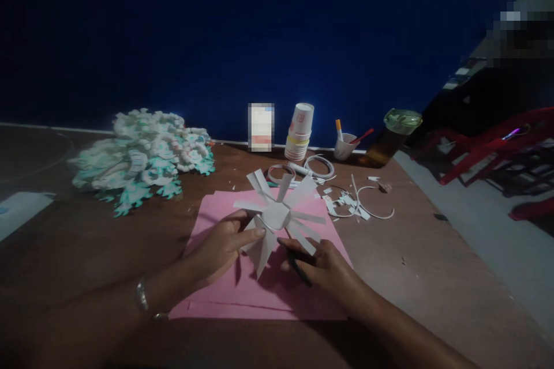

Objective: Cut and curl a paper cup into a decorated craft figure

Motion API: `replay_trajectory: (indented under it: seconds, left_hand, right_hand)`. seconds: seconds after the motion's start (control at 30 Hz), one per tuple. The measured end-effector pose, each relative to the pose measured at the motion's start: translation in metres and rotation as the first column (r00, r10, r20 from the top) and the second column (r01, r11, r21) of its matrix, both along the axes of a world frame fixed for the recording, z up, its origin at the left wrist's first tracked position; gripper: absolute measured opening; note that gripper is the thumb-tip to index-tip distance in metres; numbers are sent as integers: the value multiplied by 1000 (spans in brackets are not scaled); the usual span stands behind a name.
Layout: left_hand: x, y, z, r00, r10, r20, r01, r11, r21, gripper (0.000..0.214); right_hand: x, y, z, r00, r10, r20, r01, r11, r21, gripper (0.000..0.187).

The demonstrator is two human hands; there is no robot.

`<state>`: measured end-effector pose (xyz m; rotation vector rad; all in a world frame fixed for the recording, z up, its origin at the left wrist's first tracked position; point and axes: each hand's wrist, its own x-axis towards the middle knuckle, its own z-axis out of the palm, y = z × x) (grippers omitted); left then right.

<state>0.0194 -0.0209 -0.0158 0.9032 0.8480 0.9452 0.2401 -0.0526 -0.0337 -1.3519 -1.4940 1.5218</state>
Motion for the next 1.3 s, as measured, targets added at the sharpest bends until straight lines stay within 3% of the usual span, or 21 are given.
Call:
replay_trajectory:
  seconds: [0.13,0.23,0.47,0.63,0.77,1.07,1.3]
  left_hand:
    - [0,1,-3,1000,4,-1,-4,1000,-5,40]
    - [1,1,-7,999,28,18,-27,999,-25,41]
    - [3,-1,-10,999,29,19,-28,998,-55,41]
    - [-3,5,-8,974,39,-225,-10,991,131,25]
    - [-8,8,-4,933,54,-356,37,969,244,29]
    - [-8,3,-3,921,-23,-390,82,987,136,29]
    - [-12,6,-4,907,-29,-419,102,983,151,29]
  right_hand:
    - [0,1,3,998,68,17,-69,997,30,43]
    - [-3,1,5,994,96,-59,-93,994,51,35]
    - [-11,1,8,980,99,-172,-112,991,-67,40]
    - [-11,2,8,980,49,-195,-70,992,-104,39]
    - [-14,1,12,986,31,-164,-50,992,-118,43]
    - [-13,-2,6,982,-1,-190,-33,983,-178,51]
    - [-11,-1,10,988,50,-146,-74,983,-165,55]
